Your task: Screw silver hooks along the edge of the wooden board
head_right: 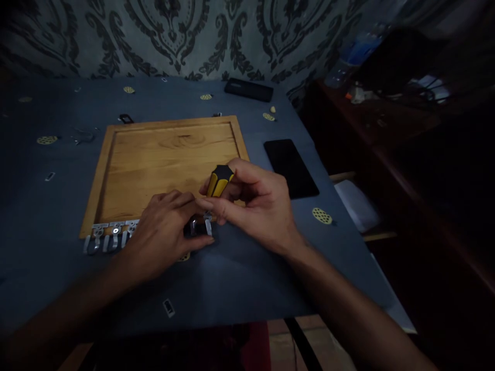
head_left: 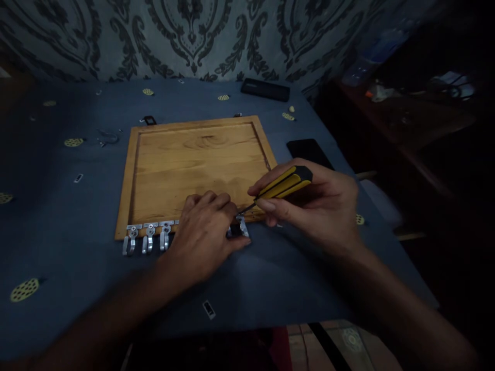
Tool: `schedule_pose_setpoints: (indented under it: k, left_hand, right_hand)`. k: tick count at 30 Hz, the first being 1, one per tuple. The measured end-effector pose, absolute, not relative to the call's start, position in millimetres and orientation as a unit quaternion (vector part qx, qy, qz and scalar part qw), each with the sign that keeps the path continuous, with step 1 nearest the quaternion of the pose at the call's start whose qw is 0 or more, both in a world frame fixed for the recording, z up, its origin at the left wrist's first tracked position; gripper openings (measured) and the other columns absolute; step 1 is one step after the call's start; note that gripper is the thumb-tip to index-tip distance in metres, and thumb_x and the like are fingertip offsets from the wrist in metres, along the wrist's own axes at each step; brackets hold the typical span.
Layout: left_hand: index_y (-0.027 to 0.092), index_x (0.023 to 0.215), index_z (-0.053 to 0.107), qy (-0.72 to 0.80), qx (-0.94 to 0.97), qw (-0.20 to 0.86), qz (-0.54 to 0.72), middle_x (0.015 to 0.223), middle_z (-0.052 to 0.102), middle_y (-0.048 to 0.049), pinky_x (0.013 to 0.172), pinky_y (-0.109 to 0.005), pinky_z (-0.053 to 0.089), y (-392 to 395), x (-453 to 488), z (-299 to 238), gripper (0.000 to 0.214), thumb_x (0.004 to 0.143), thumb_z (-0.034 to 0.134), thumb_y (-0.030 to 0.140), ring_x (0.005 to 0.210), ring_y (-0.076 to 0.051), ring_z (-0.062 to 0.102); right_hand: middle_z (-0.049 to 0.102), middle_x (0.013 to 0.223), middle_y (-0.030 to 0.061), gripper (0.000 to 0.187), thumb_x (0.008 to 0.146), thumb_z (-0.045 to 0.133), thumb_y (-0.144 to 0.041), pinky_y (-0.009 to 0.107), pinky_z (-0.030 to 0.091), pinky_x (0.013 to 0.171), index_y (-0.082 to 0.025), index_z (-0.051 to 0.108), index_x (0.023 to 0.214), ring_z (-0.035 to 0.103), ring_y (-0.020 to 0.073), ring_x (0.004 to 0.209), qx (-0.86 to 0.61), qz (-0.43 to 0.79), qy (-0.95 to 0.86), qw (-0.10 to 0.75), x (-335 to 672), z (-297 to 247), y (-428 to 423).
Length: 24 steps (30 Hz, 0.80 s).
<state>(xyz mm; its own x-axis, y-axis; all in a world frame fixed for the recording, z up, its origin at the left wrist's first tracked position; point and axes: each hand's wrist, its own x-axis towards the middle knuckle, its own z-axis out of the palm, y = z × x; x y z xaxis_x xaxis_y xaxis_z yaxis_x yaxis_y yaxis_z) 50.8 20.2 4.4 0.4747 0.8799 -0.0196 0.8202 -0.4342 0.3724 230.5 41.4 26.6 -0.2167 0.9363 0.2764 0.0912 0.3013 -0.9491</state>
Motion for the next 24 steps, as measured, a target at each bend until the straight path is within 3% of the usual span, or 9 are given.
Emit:
schedule_pose_setpoints:
  k: [6,10,14,17,21,24]
  left_hand:
    - [0.019,0.100,0.070,0.505,0.842,0.173,0.082,0.102,0.068,-0.0051,0.089,-0.044,0.042,21.0,50.7,6.4,0.032,0.082,0.081,0.044,0.103,-0.029,0.060]
    - [0.020,0.103,0.070,0.505,0.841,0.175,0.087,0.102,0.068,-0.0046,0.090,-0.044,0.042,21.3,50.8,5.0,0.033,0.083,0.080,0.044,0.103,-0.029,0.060]
    - [0.020,0.107,0.070,0.505,0.840,0.177,0.087,0.104,0.069,-0.0044,0.091,-0.045,0.041,21.3,50.9,3.9,0.035,0.083,0.080,0.044,0.106,-0.029,0.060]
    - [0.019,0.107,0.070,0.507,0.839,0.181,0.079,0.105,0.069,-0.0047,0.091,-0.045,0.041,21.3,51.2,5.0,0.035,0.083,0.080,0.043,0.106,-0.030,0.060]
    - [0.018,0.104,0.071,0.508,0.838,0.186,0.075,0.104,0.068,-0.0054,0.091,-0.045,0.041,21.6,51.5,7.3,0.033,0.084,0.079,0.044,0.107,-0.031,0.059]
    - [0.018,0.103,0.071,0.510,0.836,0.188,0.070,0.103,0.067,-0.0059,0.091,-0.045,0.041,22.4,51.6,8.3,0.033,0.084,0.079,0.043,0.104,-0.030,0.059]
  right_hand:
    - [0.075,0.091,0.0002,0.019,0.085,0.078,-0.024,0.022,0.060,0.052,-0.025,0.076,0.103,0.067,0.0094,0.056,-0.377,0.469,-0.646,0.469,235.1,28.3,43.5]
    - [0.071,0.078,-0.0009,0.009,0.082,0.081,-0.022,0.020,0.059,0.050,-0.022,0.075,0.089,0.065,0.0090,0.052,-0.376,0.467,-0.647,0.471,234.2,29.8,43.1]
    - [0.071,0.080,-0.0013,0.017,0.079,0.085,-0.028,0.017,0.054,0.044,-0.021,0.069,0.079,0.062,0.0062,0.048,-0.389,0.445,-0.641,0.489,230.5,28.7,42.3]
    - [0.071,0.078,-0.0023,0.018,0.078,0.085,-0.029,0.017,0.054,0.044,-0.021,0.069,0.081,0.062,0.0062,0.049,-0.385,0.438,-0.646,0.493,231.0,26.9,42.7]
    - [0.073,0.087,-0.0007,0.020,0.080,0.084,-0.031,0.021,0.059,0.048,-0.023,0.075,0.097,0.065,0.0088,0.053,-0.389,0.446,-0.652,0.475,235.5,27.5,43.5]
    - [0.072,0.082,-0.0001,0.010,0.085,0.079,-0.027,0.022,0.060,0.050,-0.023,0.077,0.093,0.066,0.0092,0.053,-0.368,0.460,-0.659,0.468,237.4,30.0,43.6]
